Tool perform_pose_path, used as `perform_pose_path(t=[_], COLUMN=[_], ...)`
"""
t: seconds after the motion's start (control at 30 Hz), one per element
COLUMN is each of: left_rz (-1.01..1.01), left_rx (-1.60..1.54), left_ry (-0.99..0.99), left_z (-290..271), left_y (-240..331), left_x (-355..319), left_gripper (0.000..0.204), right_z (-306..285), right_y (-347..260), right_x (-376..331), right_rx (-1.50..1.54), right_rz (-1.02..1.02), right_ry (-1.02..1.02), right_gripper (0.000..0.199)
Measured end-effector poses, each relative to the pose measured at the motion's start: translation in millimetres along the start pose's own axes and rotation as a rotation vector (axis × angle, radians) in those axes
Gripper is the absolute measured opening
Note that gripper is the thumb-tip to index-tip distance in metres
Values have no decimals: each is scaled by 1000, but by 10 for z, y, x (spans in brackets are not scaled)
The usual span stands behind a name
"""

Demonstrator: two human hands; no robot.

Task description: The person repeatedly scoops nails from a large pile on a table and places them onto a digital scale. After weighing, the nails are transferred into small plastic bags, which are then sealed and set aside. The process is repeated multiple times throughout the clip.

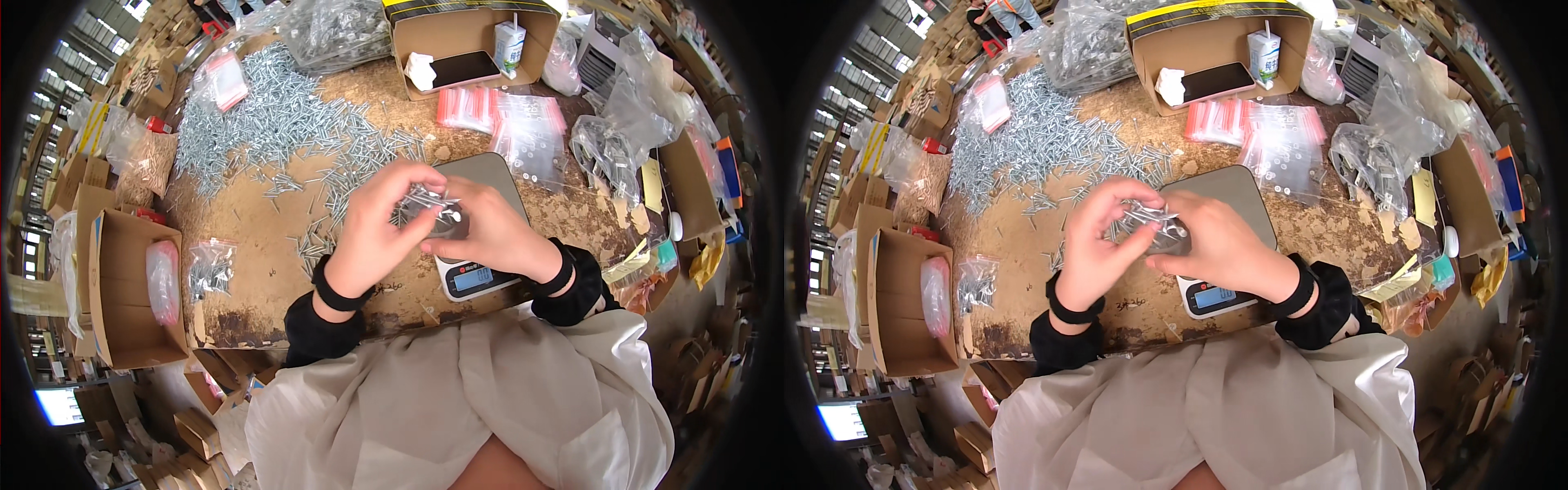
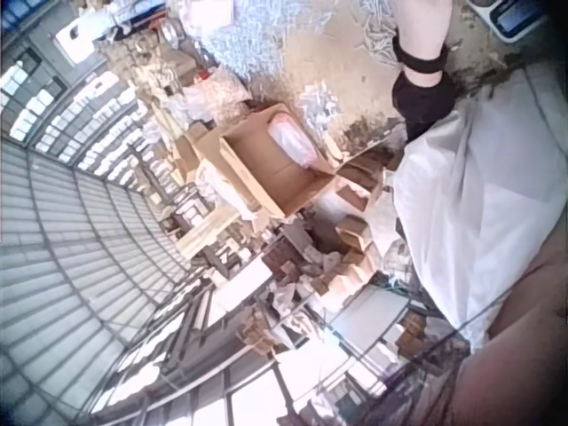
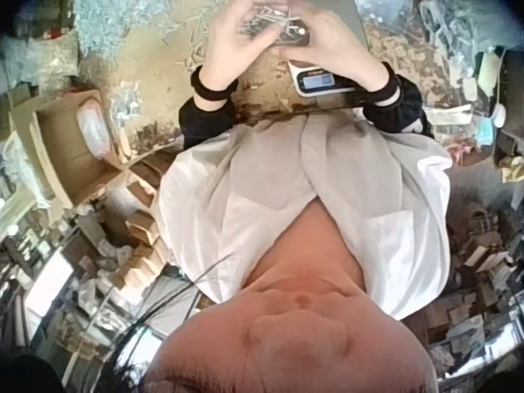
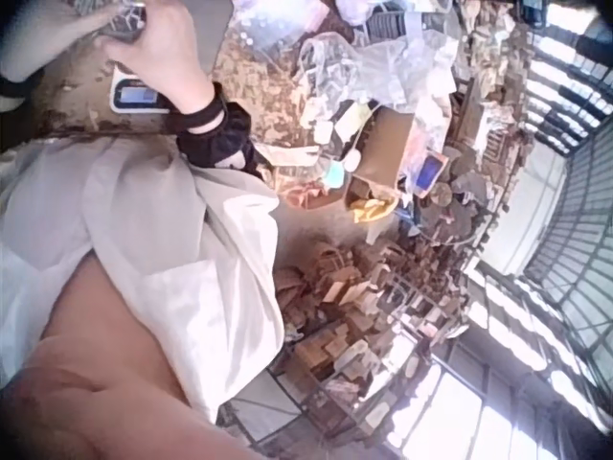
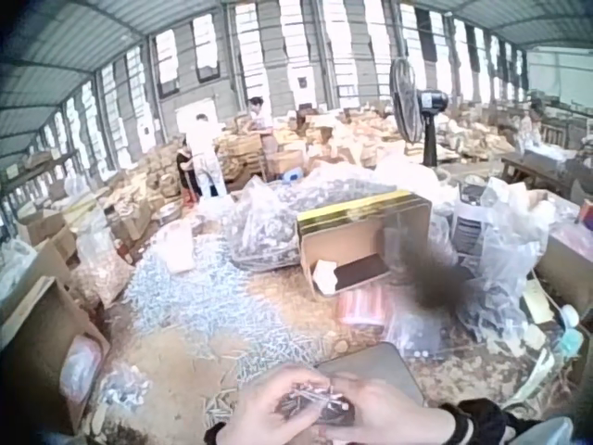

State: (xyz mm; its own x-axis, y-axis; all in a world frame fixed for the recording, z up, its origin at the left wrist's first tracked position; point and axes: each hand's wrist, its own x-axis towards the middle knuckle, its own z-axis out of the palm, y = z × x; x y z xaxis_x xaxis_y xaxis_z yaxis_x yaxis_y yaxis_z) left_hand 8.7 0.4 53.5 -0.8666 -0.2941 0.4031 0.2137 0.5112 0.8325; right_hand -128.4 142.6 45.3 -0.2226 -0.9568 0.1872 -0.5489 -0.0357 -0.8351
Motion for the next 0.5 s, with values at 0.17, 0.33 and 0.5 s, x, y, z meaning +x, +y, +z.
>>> perform_pose_path(t=[0.17, 0.33, 0.5], left_rz=[63, 107, 159], left_rx=[37, 7, -29], left_ry=[6, 11, 3], left_z=[95, 165, 274], left_y=[-11, -96, -142], left_x=[12, 7, 7], left_gripper=[26, 20, 24], right_z=[-4, -33, -70], right_y=[138, 143, 217], right_x=[-98, -168, -223], right_rx=[-67, -142, -142], right_rz=[-62, -37, 8], right_ry=[89, 95, 103], right_gripper=[52, 54, 55])
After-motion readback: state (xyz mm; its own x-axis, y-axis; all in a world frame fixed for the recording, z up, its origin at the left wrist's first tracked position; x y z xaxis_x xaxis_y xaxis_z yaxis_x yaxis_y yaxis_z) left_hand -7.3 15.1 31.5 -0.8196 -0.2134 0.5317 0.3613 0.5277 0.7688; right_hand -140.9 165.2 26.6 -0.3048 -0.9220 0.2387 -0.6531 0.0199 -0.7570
